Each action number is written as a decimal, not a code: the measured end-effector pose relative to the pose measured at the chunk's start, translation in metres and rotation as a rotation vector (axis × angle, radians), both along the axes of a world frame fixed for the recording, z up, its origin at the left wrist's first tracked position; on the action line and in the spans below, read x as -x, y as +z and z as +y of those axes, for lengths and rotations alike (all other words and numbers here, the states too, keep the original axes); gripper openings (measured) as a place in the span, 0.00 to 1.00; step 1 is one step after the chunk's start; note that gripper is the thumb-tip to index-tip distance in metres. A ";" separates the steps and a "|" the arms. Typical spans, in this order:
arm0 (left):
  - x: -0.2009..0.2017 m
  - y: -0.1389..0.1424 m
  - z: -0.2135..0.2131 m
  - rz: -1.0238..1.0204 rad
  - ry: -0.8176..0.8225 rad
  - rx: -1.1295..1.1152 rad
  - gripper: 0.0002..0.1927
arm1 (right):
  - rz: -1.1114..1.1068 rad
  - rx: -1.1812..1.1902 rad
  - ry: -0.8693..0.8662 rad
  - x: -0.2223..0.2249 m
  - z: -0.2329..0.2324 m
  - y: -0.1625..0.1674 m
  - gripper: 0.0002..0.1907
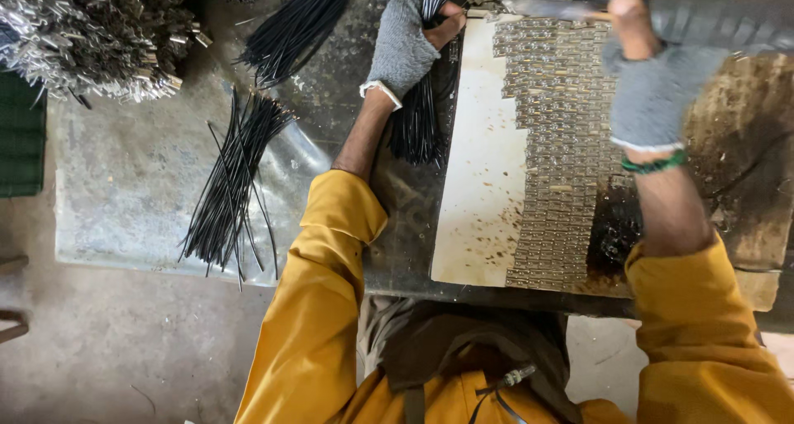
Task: The person holds a bundle of black plastic bristles in one gloved hand and presses the ends against a heated blade to trim and seal them, then sets the finished bundle on the table and picks up the next bundle, repeating the process.
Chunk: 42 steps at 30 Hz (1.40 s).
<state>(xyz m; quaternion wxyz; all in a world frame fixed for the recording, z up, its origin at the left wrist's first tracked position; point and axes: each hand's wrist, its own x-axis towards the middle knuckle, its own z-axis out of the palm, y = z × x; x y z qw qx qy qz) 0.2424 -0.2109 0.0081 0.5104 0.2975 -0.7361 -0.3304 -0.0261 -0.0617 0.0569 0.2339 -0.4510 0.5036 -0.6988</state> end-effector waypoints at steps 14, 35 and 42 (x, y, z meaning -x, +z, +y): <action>-0.020 -0.035 -0.036 0.681 -0.465 -0.722 0.14 | 0.402 -0.136 -0.472 0.040 0.280 -0.016 0.11; -0.026 -0.005 0.026 0.174 -0.151 -0.207 0.08 | 0.397 -0.251 -0.372 0.012 0.256 0.016 0.07; -0.017 0.001 0.042 -0.038 -0.130 -0.058 0.09 | 0.150 -0.079 -0.215 -0.004 0.152 0.025 0.10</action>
